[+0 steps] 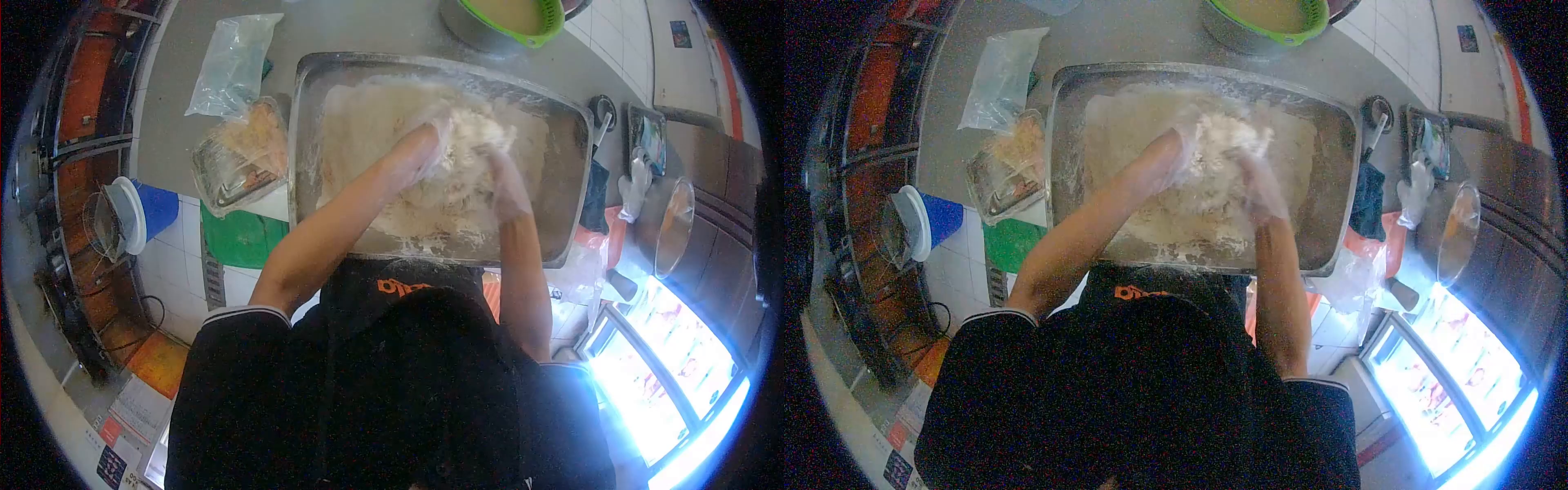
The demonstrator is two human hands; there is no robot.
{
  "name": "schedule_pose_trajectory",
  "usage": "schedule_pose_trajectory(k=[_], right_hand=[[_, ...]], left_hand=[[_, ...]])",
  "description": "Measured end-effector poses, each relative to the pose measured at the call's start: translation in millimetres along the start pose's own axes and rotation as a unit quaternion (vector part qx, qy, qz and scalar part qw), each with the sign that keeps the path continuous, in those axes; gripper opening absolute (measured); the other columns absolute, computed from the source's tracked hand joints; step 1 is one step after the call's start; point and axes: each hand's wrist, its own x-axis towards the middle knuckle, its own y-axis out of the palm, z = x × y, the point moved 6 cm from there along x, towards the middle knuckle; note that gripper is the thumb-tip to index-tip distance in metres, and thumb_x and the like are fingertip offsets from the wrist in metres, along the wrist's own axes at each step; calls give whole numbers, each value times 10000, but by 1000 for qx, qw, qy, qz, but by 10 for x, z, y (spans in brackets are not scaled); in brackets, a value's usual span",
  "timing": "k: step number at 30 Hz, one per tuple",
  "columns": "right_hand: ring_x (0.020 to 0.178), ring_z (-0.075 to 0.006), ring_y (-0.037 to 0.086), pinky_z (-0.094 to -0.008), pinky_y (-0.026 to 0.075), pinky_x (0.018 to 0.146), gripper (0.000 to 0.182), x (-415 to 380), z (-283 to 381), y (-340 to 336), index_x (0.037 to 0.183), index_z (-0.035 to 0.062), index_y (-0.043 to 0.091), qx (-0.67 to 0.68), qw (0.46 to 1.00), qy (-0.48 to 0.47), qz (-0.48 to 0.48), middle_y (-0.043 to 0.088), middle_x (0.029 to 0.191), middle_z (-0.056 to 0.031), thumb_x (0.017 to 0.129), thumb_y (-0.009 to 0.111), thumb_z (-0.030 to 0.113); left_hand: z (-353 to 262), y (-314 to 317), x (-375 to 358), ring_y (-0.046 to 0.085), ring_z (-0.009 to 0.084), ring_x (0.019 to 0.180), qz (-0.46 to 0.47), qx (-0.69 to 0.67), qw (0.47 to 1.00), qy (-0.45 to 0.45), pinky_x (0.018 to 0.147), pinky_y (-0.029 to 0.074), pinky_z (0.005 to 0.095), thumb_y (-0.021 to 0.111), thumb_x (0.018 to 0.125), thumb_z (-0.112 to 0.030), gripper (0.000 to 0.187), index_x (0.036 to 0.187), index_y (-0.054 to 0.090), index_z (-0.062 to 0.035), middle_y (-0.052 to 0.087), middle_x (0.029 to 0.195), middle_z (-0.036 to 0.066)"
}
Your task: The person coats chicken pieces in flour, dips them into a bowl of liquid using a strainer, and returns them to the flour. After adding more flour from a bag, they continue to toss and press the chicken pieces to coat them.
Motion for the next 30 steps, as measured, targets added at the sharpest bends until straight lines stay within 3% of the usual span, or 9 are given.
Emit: schedule_pose_trajectory(k=[5,8,11,14,17,19,26,29,30], right_hand=[[1157,-196,640,-318,515,936,451,-627,418,-154,1343,65,614,293,955,38,-18,676,1259,-85,1036,549,389],[1128,-166,654,-292,525,898,393,-747,437,-402,1325,84,628,220,975,-25,-5,674,1251,-59,1037,568,344],[1053,-218,682,-329,550,901,435,-741,308,-748,1364,27,585,-5,995,-93,-22,687,1215,-104,998,622,260],[1034,-217,684,-342,547,922,452,-866,823,-348,1356,14,580,-42,991,-126,-24,693,1199,-110,948,686,176],[1025,-166,614,-312,516,895,544,-182,771,-536,1411,44,545,-485,858,-100,-134,631,1202,-30,974,694,332],[1029,-184,626,-320,518,897,610,166,573,-182,1410,20,548,-235,961,-137,-42,637,1235,-44,919,753,318],[1043,-210,648,-363,529,905,650,601,71,-36,1387,18,602,-138,987,-58,65,685,1249,-82,894,752,415],[1030,-182,644,-320,521,887,652,-14,437,-118,1374,32,627,-44,986,-139,80,680,1270,-60,917,712,489],[1038,-171,639,-291,510,890,641,-303,541,-184,1383,33,624,-3,981,-177,84,674,1284,-48,935,691,486]], left_hand=[[-289,-11,-353,628,155,912,-8,203,977,63,801,526,326,429,1114,-316,382,1308,596,-32,685,1025,73],[-369,-73,-459,678,296,1032,62,194,972,115,909,548,404,499,1096,-317,404,1362,521,-14,664,1187,148],[-568,-3,-725,611,130,788,20,183,978,93,692,521,311,575,1049,-170,177,1104,669,-31,673,917,40],[-600,-29,-651,620,155,777,27,733,621,276,700,530,317,609,1023,-170,204,1152,663,-22,663,897,22],[-657,-104,-595,630,247,1106,11,508,860,47,889,531,428,475,1076,-379,472,1363,528,-8,625,1286,102],[-92,-267,-231,608,264,1219,18,265,963,50,970,518,451,407,1091,-445,557,1422,502,-6,595,1401,131],[8,5,3,592,239,1257,32,1,999,-16,1043,497,429,433,1095,-367,539,1500,444,-12,584,1425,138],[-167,0,-241,654,219,1076,97,29,994,34,939,545,383,510,1063,-372,520,1430,525,-5,663,1246,106],[-287,-43,-352,668,232,1047,63,273,956,83,922,548,376,561,1031,-351,511,1401,552,1,682,1212,121]])
